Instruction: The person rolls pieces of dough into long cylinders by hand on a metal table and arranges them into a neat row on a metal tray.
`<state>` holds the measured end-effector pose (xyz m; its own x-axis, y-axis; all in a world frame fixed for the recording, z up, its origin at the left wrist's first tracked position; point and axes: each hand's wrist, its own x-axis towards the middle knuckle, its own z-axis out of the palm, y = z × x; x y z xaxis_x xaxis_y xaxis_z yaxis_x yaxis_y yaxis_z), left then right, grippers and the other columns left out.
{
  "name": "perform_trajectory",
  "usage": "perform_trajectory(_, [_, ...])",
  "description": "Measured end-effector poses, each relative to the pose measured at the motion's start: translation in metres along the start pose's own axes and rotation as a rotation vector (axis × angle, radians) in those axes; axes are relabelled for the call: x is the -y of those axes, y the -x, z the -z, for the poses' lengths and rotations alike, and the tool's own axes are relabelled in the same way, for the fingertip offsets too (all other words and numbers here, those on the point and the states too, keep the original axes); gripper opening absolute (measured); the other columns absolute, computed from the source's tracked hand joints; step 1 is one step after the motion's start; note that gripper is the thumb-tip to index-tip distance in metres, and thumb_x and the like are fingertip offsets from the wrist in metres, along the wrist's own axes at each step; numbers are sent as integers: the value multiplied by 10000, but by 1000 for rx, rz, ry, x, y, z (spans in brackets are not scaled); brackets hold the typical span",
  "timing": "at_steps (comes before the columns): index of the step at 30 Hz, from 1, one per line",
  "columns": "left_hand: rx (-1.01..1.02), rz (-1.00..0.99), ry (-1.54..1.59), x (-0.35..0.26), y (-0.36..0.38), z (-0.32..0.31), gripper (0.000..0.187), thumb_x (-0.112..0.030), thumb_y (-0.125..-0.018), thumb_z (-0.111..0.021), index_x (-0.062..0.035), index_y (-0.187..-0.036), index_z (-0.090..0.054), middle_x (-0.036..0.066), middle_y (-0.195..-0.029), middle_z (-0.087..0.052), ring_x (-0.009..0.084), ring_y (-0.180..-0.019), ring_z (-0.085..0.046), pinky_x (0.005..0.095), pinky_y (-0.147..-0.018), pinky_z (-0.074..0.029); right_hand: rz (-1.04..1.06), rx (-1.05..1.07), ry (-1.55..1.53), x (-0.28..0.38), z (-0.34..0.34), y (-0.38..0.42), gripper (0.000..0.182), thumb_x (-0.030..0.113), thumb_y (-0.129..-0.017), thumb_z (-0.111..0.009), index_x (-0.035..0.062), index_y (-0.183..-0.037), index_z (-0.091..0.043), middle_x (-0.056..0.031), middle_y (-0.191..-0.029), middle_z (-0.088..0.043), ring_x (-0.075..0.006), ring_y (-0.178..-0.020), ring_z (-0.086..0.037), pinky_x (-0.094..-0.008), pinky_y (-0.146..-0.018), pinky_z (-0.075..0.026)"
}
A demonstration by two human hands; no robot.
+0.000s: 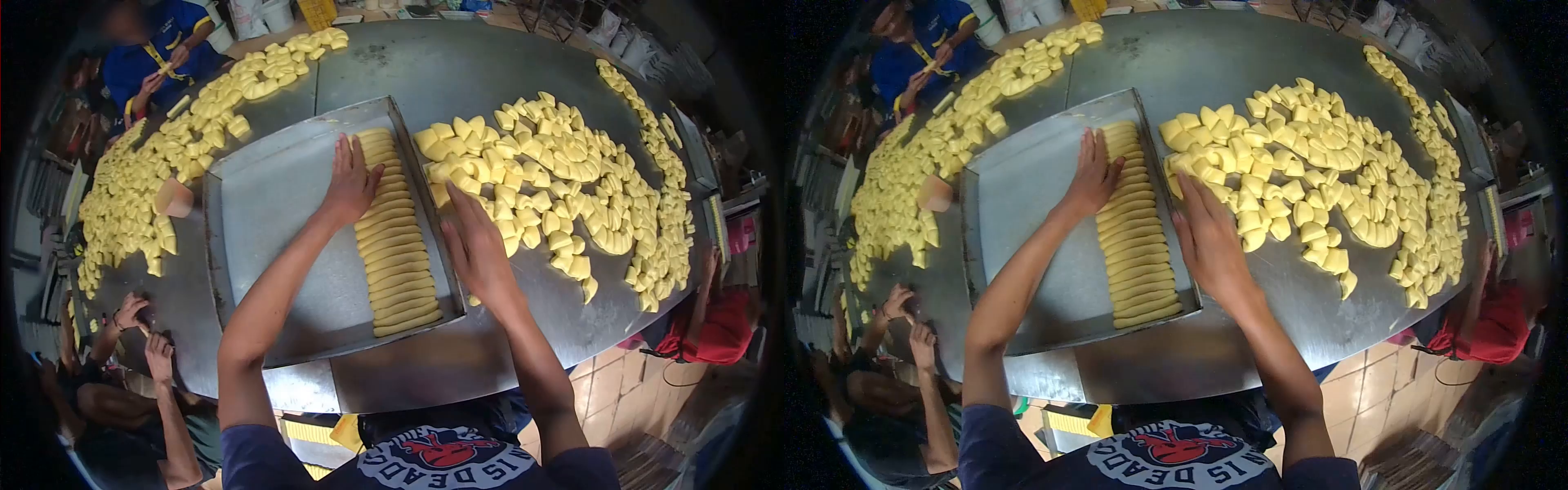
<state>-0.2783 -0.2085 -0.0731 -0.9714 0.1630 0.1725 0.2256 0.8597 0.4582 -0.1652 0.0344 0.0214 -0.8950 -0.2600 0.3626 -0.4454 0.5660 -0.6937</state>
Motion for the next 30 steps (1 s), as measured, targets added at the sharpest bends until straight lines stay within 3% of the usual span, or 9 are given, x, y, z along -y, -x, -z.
perform_trajectory(3, [-11, 58, 156, 1, -14, 6, 674, -341, -1077, -464, 66, -1574, -259, 364, -1632, -167, 522, -1530, -130, 523, -1249, -197, -25, -27, 20, 2, -3, 32, 477, 23, -1003, -551, -66, -1462, -457, -280, -1377, -559, -466, -1253, -553, -478, -1040, -471])
perform_trajectory(5, [-171, -89, -70, 3, -31, 8, 556, -302, -1052, -523, 31, -1492, -450, 287, -1519, -424, 474, -1447, -337, 517, -1194, -293, -119, 18, 23, -5, -14, 45, 497, 72, -1032, -532, -41, -1505, -427, -286, -1191, -596, -467, -1120, -569, -467, -978, -468])
perform_trajectory(6, [-175, -100, -77, 3, -41, 8, 556, -302, -1052, -523, 31, -1492, -450, 287, -1519, -424, 474, -1447, -337, 517, -1194, -293, -115, 4, 20, -8, -17, 48, 497, 72, -1032, -532, -41, -1505, -427, -286, -1191, -596, -467, -1120, -569, -467, -978, -468])
perform_trajectory(8, [-53, -86, 141, 4, -53, 7, 420, -271, -1067, -528, -4, -1387, -583, 203, -1330, -582, 390, -1262, -529, 438, -1092, -396, -148, 26, 6, -13, -23, 52, 510, 56, -1001, -567, -52, -1485, -450, -222, -1148, -620, -408, -1060, -594, -488, -922, -488])
perform_trajectory(14, [-84, -8, 158, -9, -62, 13, 297, -202, -1044, -556, -30, -1249, -687, 185, -1224, -621, 365, -1155, -584, 431, -1019, -453, -108, -28, 171, -15, -28, 55, 510, 105, -987, -581, 28, -1483, -491, -154, -1049, -632, -344, -994, -606, -443, -842, -485])
perform_trajectory(18, [-163, -175, 59, 12, -76, -6, 270, -204, -1011, -592, -60, -1203, -717, 169, -1179, -646, 393, -1127, -591, 445, -1015, -464, -120, -74, 237, -18, -33, 57, 517, 135, -982, -584, 47, -1483, -494, -152, -1050, -643, -340, -1002, -614, -447, -846, -495])
perform_trajectory(21, [-67, -166, 54, 18, -86, -6, 262, -205, -1015, -582, -46, -1173, -718, 201, -1149, -648, 401, -1090, -608, 465, -990, -473, -198, 18, 238, -21, -38, 59, 491, 234, -1023, -546, 98, -1491, -489, -169, -1172, -658, -361, -1081, -624, -479, -925, -512])
perform_trajectory(25, [-184, -197, -63, 6, -77, -2, 301, -238, -1020, -584, -34, -1215, -691, 177, -1221, -633, 383, -1136, -584, 470, -995, -455, -198, -45, 266, -25, -47, 59, 483, 245, -1020, -561, 104, -1478, -504, -154, -1172, -662, -351, -1084, -630, -469, -926, -520])
perform_trajectory(30, [-128, -219, -76, 8, -75, -3, 370, -272, -1039, -558, -21, -1295, -646, 208, -1266, -604, 399, -1185, -552, 480, -1023, -439, -139, -180, 212, -13, -22, 70, 491, 234, -991, -624, 102, -1454, -525, -140, -1180, -669, -344, -1097, -631, -460, -936, -514])
